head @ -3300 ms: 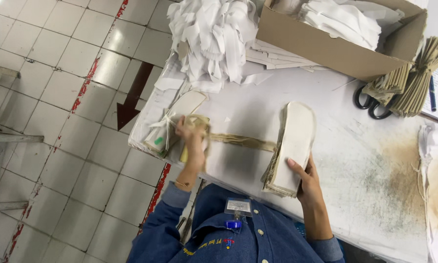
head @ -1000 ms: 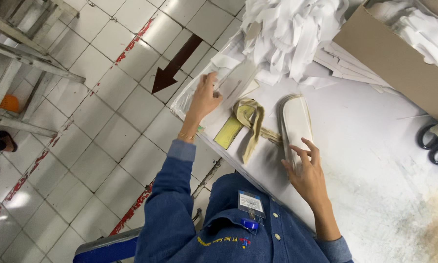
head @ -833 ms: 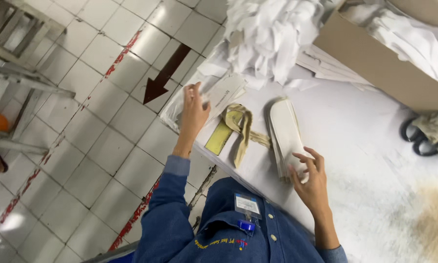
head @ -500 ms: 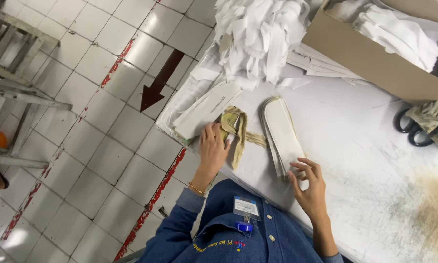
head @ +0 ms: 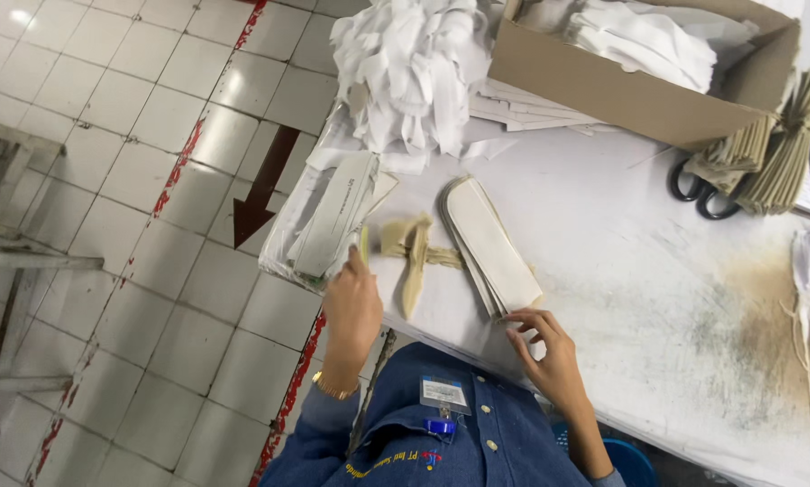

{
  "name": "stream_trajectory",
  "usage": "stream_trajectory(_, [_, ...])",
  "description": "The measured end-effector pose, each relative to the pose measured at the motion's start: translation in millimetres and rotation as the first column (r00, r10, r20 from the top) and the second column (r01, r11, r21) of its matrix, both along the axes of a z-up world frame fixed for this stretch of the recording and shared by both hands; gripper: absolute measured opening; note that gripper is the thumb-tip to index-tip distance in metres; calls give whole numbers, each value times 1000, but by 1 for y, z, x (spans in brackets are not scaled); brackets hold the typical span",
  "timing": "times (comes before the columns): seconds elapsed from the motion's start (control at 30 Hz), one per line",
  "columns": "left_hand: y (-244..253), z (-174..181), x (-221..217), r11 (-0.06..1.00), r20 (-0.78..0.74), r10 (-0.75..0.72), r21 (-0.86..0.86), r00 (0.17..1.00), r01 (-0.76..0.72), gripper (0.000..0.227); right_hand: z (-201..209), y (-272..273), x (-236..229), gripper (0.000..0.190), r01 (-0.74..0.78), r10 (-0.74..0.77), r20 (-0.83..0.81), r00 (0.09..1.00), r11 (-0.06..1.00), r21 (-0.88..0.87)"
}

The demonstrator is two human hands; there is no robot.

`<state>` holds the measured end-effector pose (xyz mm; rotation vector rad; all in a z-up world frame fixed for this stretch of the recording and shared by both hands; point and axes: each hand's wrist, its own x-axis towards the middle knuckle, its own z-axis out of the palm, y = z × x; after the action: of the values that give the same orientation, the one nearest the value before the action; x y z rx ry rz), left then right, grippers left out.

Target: The person repeatedly picks up small white fabric pieces and wraps them around a beige rectangular object. They handle the items one at a time, folding the fabric over the object and placing the wrapped items into a pile on the table.

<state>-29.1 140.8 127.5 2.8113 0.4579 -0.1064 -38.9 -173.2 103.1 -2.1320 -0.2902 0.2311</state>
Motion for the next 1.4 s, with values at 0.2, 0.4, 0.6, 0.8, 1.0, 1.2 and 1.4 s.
stream_trajectory(0.2, [-45, 48, -10, 742, 164, -168, -629, 972, 234, 50, 25, 24, -2, 53, 38, 106, -206, 973, 804, 593])
stream_trajectory(0.4, [-109, 14, 16, 370, 512, -312, -711, 800, 599, 26, -40, 7, 3, 34, 367, -78, -391, 917, 552, 749])
stream_trajectory(0.6, [-79, -78, 136, 917, 422, -377, 46, 825, 396, 65, 4, -4, -24, 22, 522, -186, -500, 846, 480, 705])
stream_trajectory(0.8, [-57, -150, 176, 921, 384, -311, -105, 869, 376, 88, -35, -37, -57, 16, 664, -375, -550, 746, 358, 656])
stream_trajectory(1.0, [-58, -124, 170, 923, 328, -257, -197, 909, 332, 80, -39, -59, -68, 7, 732, -481, -571, 665, 268, 627])
stream_trajectory(1.2, [-67, -126, 184, 846, 655, -195, -265, 730, 463, 20, -36, -79, -79, 24, 701, -555, -508, 659, 207, 682])
stream_trajectory(1.4, [-170, -18, 108, 438, 710, -185, -560, 680, 704, 8, -44, -99, -100, 17, 651, -680, -415, 605, 122, 749])
